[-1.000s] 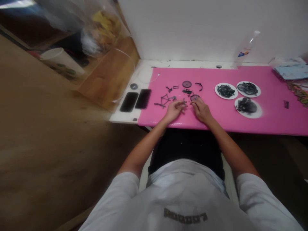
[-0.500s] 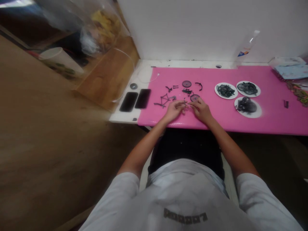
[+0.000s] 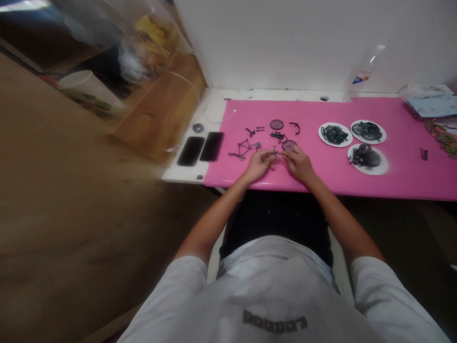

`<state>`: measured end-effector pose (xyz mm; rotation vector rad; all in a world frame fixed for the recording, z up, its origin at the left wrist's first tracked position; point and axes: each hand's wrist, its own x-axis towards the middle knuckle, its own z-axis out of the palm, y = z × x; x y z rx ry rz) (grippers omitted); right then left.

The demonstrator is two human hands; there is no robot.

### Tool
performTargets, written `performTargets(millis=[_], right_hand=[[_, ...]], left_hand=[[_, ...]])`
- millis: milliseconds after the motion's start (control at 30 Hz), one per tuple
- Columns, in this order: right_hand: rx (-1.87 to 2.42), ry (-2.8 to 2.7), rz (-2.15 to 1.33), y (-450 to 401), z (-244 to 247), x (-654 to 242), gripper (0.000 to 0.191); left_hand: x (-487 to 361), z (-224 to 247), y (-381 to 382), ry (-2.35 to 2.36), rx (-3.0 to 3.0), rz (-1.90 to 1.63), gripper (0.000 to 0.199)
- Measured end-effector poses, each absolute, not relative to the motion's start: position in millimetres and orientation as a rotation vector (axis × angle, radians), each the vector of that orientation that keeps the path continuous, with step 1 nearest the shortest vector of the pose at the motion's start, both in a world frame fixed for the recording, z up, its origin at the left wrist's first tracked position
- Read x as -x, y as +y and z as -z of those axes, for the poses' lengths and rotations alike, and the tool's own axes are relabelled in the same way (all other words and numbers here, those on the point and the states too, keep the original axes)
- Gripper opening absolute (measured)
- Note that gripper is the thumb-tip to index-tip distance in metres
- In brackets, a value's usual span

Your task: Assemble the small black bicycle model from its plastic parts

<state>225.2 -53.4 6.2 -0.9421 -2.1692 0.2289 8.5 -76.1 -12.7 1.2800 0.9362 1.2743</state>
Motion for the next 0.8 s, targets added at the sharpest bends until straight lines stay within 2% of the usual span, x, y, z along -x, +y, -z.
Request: performTargets(millis=[433, 800], right_hand=[[0.928, -2.258, -0.267, -53.6, -5.4, -226.8, 0.039], [1.035, -2.350, -0.194, -56.3, -6.2, -226.8, 0.047]], left_hand=[[-8.0, 7.6, -78.6, 0.962, -1.273, -1.251, 0.027], [-8.6, 12.1, -77.9, 1.030, -1.335, -1.299, 0.022]])
